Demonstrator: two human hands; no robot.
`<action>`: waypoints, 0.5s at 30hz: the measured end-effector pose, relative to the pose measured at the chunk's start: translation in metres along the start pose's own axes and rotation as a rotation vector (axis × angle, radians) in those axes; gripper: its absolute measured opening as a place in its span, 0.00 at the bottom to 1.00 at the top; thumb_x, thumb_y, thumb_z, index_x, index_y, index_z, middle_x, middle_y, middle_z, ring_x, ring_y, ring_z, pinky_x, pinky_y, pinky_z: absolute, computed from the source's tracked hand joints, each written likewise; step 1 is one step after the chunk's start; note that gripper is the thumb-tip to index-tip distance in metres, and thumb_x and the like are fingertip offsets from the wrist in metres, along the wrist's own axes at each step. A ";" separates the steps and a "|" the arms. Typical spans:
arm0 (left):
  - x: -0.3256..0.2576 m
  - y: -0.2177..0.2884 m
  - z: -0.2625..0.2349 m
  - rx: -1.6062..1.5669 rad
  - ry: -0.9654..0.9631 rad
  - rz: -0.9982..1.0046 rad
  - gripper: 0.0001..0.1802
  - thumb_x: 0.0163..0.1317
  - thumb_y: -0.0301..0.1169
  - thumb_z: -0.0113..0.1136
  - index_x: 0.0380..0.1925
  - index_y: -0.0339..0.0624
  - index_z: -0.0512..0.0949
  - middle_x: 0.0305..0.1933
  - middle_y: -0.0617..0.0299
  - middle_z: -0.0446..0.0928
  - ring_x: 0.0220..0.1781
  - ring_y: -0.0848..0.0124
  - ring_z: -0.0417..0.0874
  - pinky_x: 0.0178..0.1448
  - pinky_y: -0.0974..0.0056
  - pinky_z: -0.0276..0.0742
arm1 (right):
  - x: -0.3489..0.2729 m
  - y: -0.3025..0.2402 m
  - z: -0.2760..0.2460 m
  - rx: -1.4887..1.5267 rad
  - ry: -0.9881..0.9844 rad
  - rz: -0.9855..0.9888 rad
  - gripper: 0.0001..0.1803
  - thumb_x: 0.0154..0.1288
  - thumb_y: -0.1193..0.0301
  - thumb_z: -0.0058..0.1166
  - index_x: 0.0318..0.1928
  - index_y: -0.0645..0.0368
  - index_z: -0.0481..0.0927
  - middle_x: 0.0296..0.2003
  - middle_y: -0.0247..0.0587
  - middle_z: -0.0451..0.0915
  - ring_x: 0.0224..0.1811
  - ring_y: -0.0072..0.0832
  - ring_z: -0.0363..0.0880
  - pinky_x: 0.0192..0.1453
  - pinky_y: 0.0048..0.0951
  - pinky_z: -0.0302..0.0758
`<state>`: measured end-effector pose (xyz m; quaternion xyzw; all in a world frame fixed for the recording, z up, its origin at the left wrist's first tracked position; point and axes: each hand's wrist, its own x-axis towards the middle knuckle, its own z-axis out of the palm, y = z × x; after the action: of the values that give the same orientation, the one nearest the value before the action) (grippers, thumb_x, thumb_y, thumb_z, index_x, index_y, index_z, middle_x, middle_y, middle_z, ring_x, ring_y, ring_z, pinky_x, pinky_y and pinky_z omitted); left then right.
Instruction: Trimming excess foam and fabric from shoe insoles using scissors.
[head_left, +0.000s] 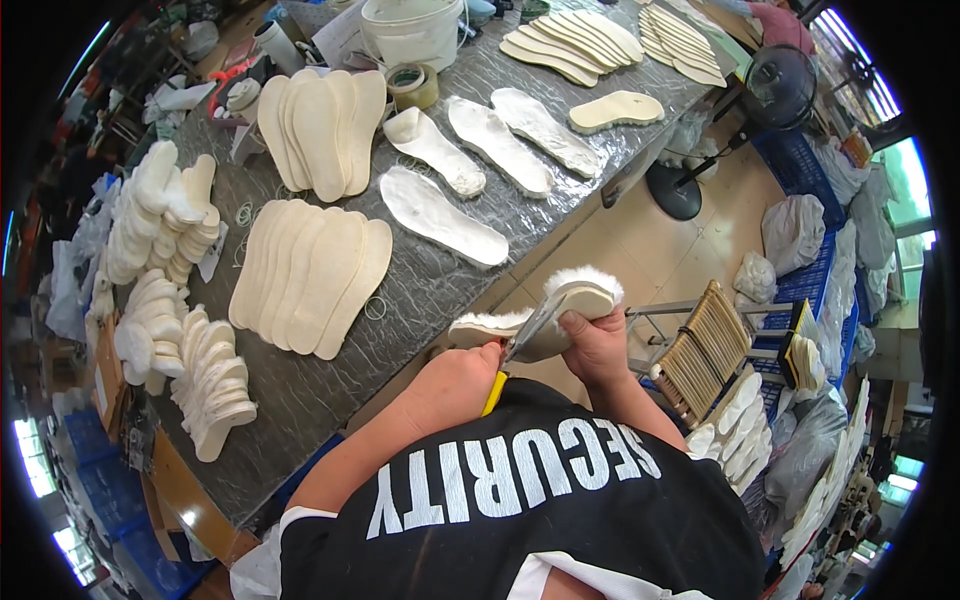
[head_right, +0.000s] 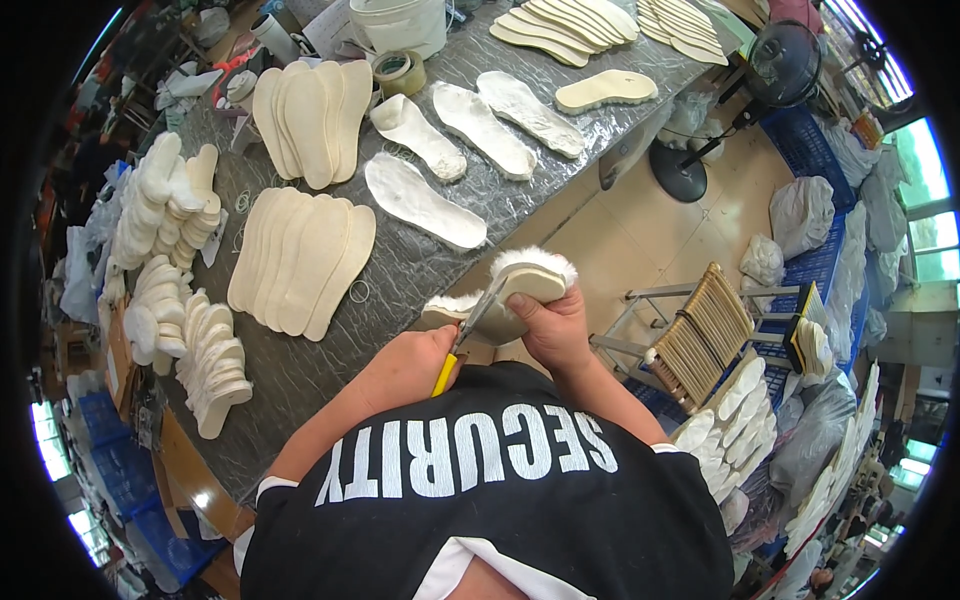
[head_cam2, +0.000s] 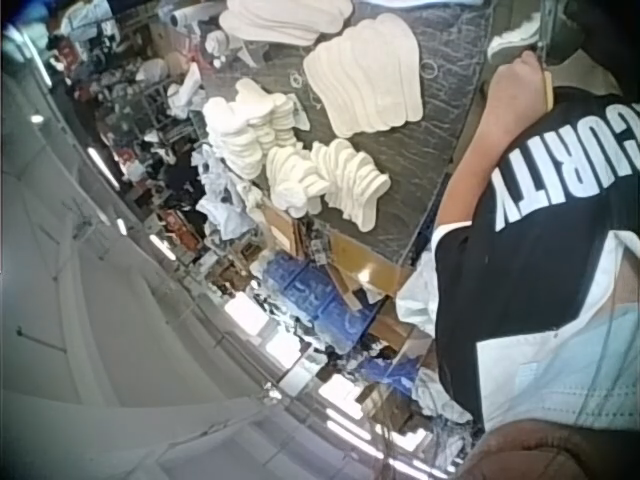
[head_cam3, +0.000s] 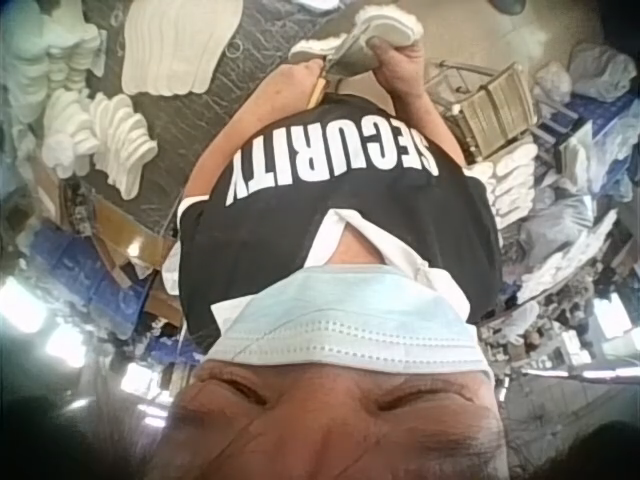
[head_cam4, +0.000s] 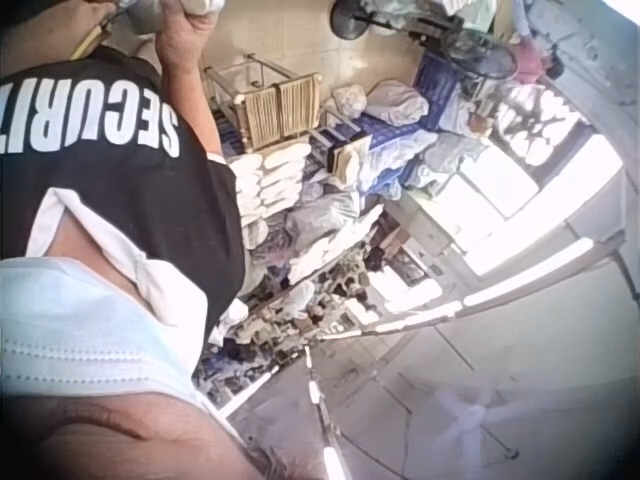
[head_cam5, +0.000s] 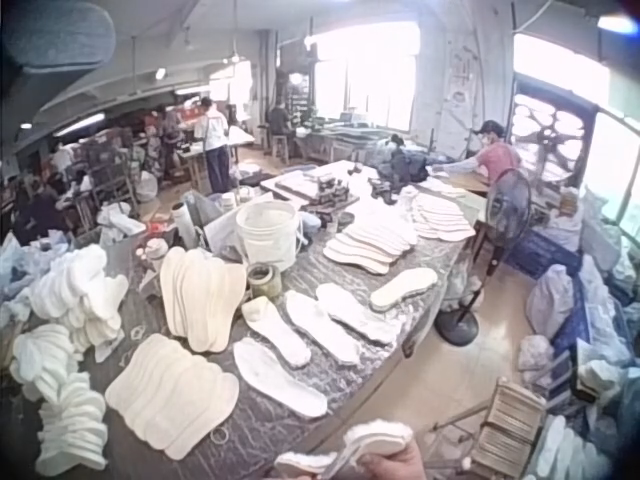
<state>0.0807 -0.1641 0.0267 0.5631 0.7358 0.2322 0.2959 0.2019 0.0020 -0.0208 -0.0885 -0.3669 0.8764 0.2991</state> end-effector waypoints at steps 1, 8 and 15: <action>0.000 0.000 -0.001 0.001 -0.002 0.010 0.13 0.58 0.28 0.58 0.38 0.30 0.70 0.28 0.42 0.77 0.31 0.45 0.80 0.37 0.51 0.77 | 0.000 0.000 0.000 -0.008 0.008 -0.002 0.21 0.59 0.85 0.57 0.53 0.58 0.74 0.48 0.40 0.80 0.51 0.28 0.78 0.57 0.31 0.75; 0.001 -0.004 0.008 0.015 0.126 0.054 0.14 0.57 0.28 0.60 0.38 0.30 0.70 0.27 0.42 0.76 0.31 0.45 0.79 0.36 0.50 0.76 | -0.001 -0.001 0.001 -0.048 -0.003 0.009 0.21 0.59 0.85 0.58 0.53 0.57 0.74 0.48 0.39 0.80 0.51 0.26 0.78 0.57 0.29 0.74; 0.001 -0.002 0.004 -0.013 0.065 0.044 0.13 0.57 0.27 0.59 0.37 0.30 0.70 0.27 0.41 0.76 0.31 0.45 0.79 0.36 0.50 0.76 | -0.003 0.003 0.001 -0.003 0.004 0.019 0.23 0.59 0.86 0.57 0.53 0.54 0.73 0.48 0.36 0.79 0.51 0.25 0.77 0.57 0.28 0.74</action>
<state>0.0816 -0.1639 0.0226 0.5692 0.7310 0.2617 0.2705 0.2024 -0.0019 -0.0223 -0.0942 -0.3667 0.8784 0.2917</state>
